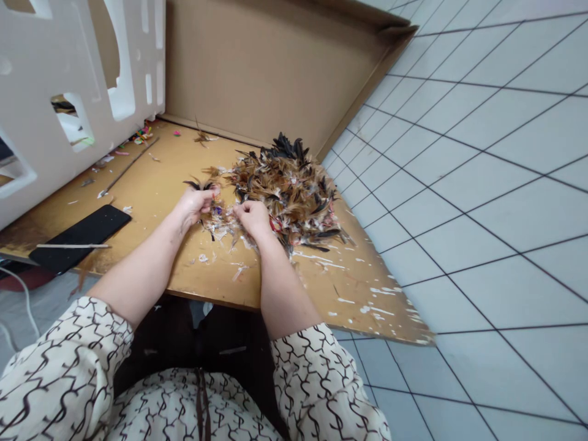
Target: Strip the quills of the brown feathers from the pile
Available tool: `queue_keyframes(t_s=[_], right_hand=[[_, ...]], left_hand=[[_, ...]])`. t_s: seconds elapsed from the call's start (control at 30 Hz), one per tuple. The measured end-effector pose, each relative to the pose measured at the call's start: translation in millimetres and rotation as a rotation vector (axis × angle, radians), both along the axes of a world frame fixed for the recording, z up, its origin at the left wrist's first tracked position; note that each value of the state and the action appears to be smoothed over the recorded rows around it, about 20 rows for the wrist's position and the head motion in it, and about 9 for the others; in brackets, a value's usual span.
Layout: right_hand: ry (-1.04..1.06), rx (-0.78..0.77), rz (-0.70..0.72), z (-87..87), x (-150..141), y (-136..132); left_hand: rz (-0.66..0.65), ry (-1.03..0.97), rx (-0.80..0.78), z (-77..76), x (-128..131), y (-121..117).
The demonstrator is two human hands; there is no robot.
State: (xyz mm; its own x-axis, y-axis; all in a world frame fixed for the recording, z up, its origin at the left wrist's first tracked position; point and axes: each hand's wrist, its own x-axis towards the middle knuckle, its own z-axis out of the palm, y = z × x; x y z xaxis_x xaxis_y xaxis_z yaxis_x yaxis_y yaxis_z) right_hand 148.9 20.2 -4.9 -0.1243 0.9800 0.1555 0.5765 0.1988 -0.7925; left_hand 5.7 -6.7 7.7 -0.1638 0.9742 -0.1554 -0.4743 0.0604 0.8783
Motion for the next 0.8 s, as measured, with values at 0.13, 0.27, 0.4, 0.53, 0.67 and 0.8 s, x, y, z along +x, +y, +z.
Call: queue_keyframes(t_s=[0.13,0.27,0.4,0.53,0.67,0.8], right_hand=[[0.412,-0.077,0.134,-0.4,-6.2,-3.8],[0.567,-0.193,0.273,-2.4,-11.0,-8.2],[0.592,-0.212,0.243,-4.7,-12.6,-7.3],[0.663,-0.267,0.199,-2.2,-10.4,-3.8],[0.649,-0.283,0.19,0.8,-10.1,-5.4],[0.604,-0.27,0.229,1.1,-13.0,-10.8]], left_hand=[[-0.052,0.07,0.041,-5.2,3.8,0.2],[-0.102,0.099,0.07,-11.3,5.0,2.4],[-0.119,0.117,0.062,-13.3,5.2,3.1],[-0.112,0.135,0.047,-10.2,4.8,1.7],[-0.099,0.122,0.043,-6.1,4.3,-0.9],[-0.145,0.152,0.063,-6.4,4.1,-1.9]])
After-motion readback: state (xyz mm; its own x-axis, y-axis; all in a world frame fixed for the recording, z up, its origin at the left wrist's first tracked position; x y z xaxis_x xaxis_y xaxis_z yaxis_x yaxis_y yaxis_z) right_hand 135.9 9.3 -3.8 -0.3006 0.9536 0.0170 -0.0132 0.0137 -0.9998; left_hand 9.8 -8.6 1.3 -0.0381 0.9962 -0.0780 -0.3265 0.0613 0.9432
